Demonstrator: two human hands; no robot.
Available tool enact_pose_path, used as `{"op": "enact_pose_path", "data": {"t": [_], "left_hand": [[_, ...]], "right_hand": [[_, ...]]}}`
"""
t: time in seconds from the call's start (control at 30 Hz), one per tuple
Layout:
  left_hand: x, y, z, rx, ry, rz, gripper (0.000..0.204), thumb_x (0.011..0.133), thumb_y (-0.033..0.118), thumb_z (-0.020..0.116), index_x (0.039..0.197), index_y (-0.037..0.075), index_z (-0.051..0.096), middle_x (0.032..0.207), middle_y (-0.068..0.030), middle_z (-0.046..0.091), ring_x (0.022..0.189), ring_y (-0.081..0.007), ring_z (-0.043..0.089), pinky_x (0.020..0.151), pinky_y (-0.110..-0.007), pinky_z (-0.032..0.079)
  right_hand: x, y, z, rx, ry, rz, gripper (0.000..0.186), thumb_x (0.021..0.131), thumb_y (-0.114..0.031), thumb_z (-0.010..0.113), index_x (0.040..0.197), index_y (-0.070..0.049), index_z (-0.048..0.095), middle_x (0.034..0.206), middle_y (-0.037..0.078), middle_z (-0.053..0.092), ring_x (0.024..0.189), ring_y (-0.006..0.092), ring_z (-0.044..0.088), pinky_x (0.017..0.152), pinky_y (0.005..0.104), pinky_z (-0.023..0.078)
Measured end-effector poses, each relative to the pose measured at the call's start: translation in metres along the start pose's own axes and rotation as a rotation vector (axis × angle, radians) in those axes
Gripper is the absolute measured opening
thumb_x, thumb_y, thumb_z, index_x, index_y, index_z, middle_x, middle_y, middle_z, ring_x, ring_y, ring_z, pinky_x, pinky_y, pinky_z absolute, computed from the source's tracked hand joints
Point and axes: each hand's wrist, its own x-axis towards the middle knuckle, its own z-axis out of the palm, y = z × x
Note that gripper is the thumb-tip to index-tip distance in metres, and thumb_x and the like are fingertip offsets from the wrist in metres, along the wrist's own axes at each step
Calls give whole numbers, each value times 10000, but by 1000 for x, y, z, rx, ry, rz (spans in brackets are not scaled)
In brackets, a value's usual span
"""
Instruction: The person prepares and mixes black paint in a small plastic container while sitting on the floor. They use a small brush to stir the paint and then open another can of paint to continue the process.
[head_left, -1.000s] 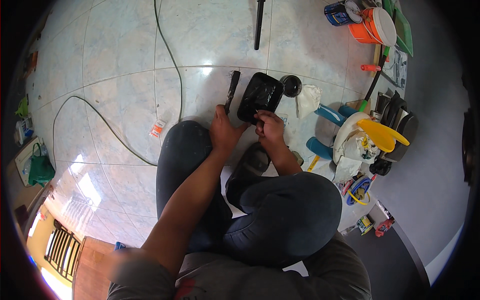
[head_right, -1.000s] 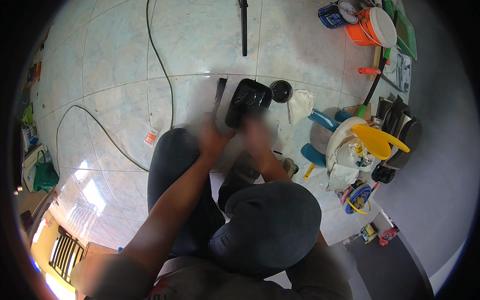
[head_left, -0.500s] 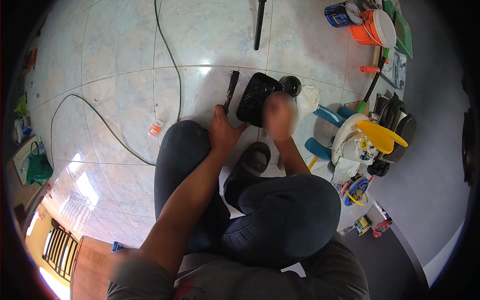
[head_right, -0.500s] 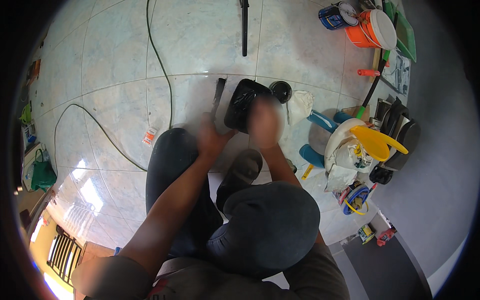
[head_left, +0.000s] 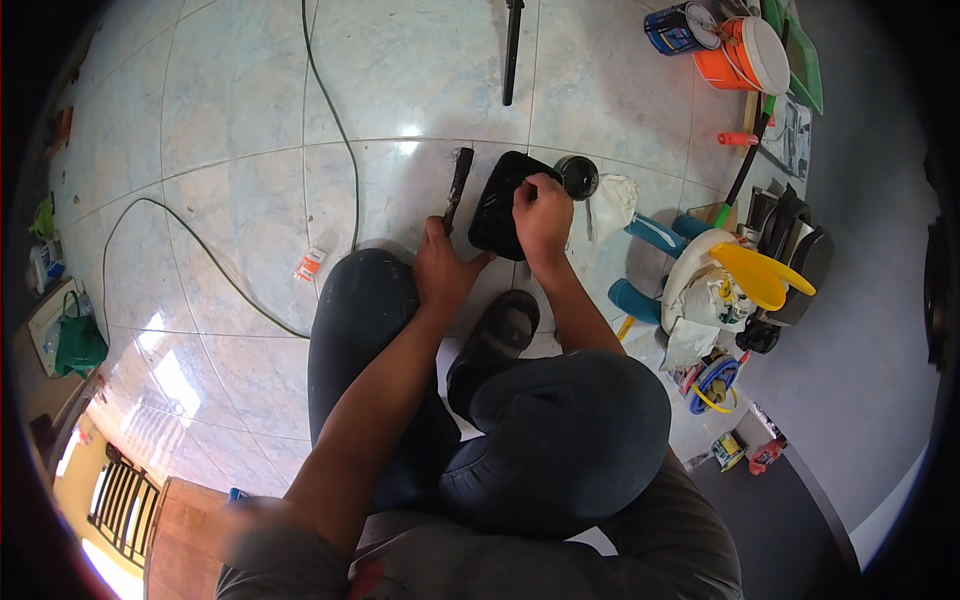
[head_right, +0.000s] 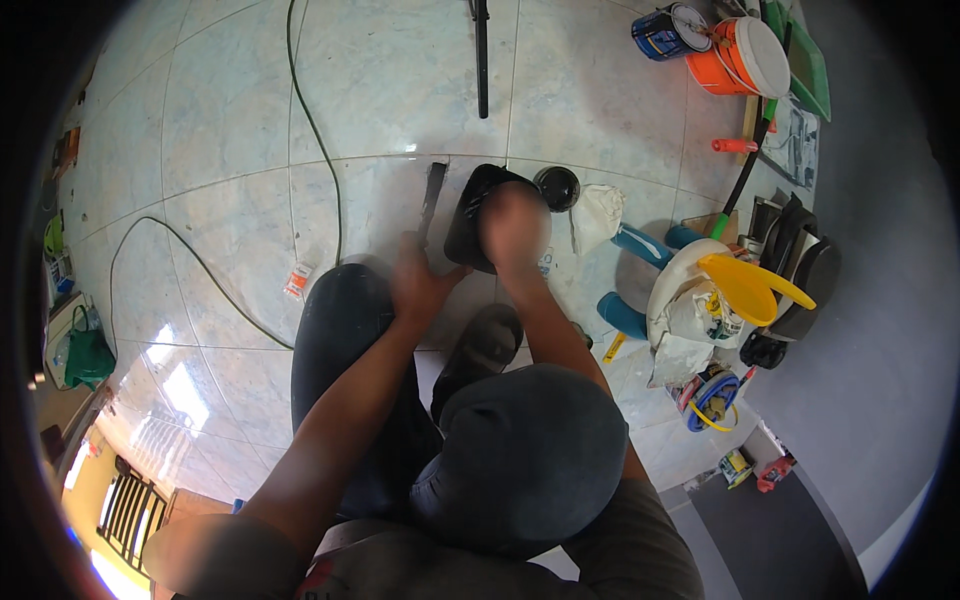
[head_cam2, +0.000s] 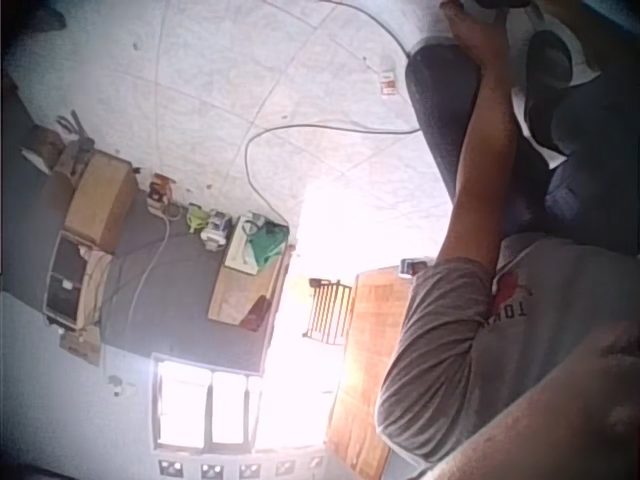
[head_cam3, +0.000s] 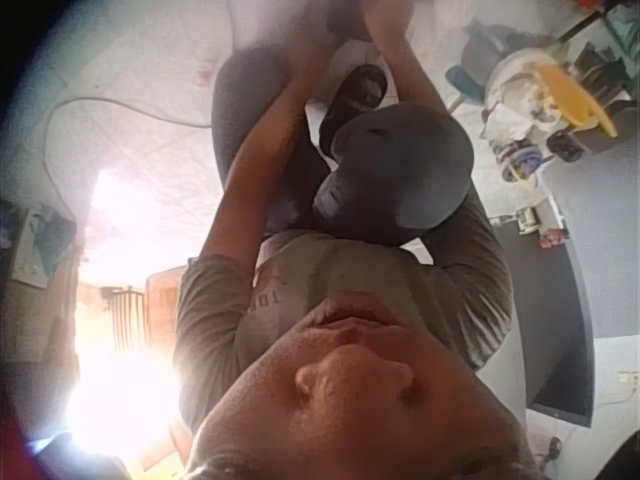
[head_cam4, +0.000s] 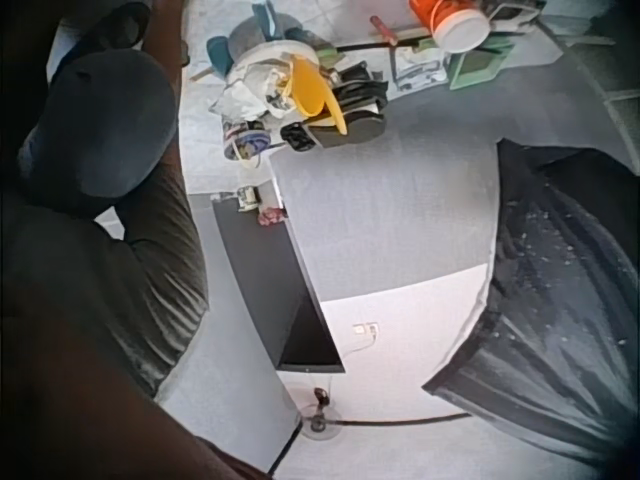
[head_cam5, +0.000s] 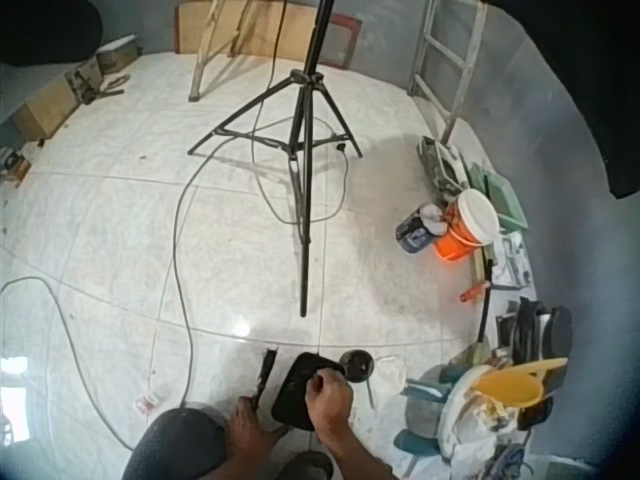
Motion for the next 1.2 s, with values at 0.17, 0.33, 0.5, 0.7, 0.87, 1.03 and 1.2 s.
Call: {"op": "enact_pose_path", "data": {"t": [0.17, 0.33, 0.5, 0.7, 0.87, 1.03, 1.2], "left_hand": [[0, 4, -4, 7, -12, 3, 826, 654, 278, 1034, 1174, 47, 435, 1085, -234, 630, 1003, -504, 645, 805, -554, 542], [0, 5, -3, -8, -33, -6, 823, 657, 273, 1029, 1181, 44, 437, 1095, -232, 637, 1022, -502, 645, 833, -554, 542], [1, 6, -2, -4, -53, -41, 812, 662, 264, 1024, 1183, 47, 440, 1112, -229, 640, 1040, -496, 646, 847, -552, 547], [1, 7, -6, -10, -42, -7, 813, 656, 241, 1017, 1200, 49, 445, 1137, -229, 642, 1065, -486, 644, 870, -540, 549], [3, 3, -3, -22, -39, 34, 808, 660, 208, 1007, 1230, 25, 465, 1151, -239, 644, 1109, -483, 633, 921, -541, 534], [5, -7, 5, -55, -18, 201, 769, 701, 145, 974, 1272, -6, 481, 1178, -253, 644, 1151, -486, 619, 977, -543, 514], [7, -11, 9, -114, -16, 262, 775, 760, 189, 970, 1315, -36, 477, 1175, -246, 634, 1074, -467, 633, 861, -514, 558]], "right_hand": [[-3, 1, -10, -207, 0, -47, 119, 941, -145, 741, 913, -47, 680, 866, 155, 702, 733, 384, 735, 657, 493, 600], [-2, 7, -12, -334, -62, -23, 121, 956, -175, 730, 923, -67, 685, 869, 127, 703, 727, 373, 740, 645, 486, 603], [0, 11, -1, -204, 19, 14, 98, 950, -142, 729, 979, -49, 741, 894, 160, 738, 784, 386, 747, 705, 490, 602], [3, 5, 6, 33, 73, 75, 106, 926, -76, 732, 995, -9, 777, 885, 204, 755, 804, 395, 743, 722, 468, 580], [3, -6, 7, 148, 24, 169, 109, 910, -45, 742, 999, 6, 777, 880, 212, 757, 784, 399, 738, 712, 456, 568], [0, -6, 10, 103, 83, 81, 116, 918, -57, 743, 1021, -12, 774, 890, 191, 755, 767, 394, 738, 715, 461, 583], [-4, -4, 10, -91, 108, -48, 119, 946, -121, 734, 1028, -40, 761, 914, 166, 739, 742, 393, 738, 670, 470, 600]]}}
